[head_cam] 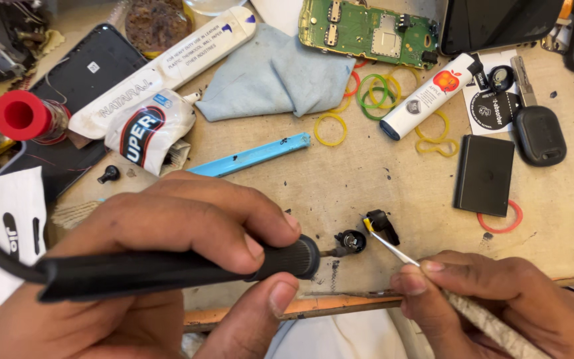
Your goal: The person pries open the shell of a wireless earbud using a small blade, then uses a soldering iron to solder a wire contact on the opened earbud while holding it steady with a probe. The person works over a cluttered electronics repair workbench.
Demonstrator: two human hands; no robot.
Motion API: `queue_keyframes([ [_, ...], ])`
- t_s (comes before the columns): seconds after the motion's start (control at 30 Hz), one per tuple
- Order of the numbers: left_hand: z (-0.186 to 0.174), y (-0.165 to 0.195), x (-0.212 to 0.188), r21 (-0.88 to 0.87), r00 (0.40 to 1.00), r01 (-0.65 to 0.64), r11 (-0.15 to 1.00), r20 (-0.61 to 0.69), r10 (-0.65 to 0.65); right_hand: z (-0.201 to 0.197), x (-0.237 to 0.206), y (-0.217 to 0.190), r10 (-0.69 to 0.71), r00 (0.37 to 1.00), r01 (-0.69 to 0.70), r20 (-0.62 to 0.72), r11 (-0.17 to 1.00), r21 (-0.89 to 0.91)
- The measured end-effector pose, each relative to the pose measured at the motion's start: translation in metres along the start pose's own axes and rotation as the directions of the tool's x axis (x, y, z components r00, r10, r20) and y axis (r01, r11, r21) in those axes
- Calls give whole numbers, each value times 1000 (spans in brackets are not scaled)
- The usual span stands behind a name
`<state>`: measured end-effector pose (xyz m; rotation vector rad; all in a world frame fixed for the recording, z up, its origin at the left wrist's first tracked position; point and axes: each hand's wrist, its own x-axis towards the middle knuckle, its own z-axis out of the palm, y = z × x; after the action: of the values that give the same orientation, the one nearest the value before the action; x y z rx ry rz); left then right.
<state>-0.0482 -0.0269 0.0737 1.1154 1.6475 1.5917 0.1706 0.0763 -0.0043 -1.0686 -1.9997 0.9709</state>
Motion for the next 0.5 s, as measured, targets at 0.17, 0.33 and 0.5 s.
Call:
queue_keyframes([
  [0.17,10,-2,-4,20,995,-41,999,-93,43,-3,-4,7,82,997,-80,-13,993,87],
  [0.33,14,-6,-5,-15,986,-48,999,-164,45,-8,-7,13,168,985,-163,-44,980,113],
  [0.5,15,-5,-1,2,984,-26,1000,-179,26,-15,-6,18,166,986,-167,19,982,93],
])
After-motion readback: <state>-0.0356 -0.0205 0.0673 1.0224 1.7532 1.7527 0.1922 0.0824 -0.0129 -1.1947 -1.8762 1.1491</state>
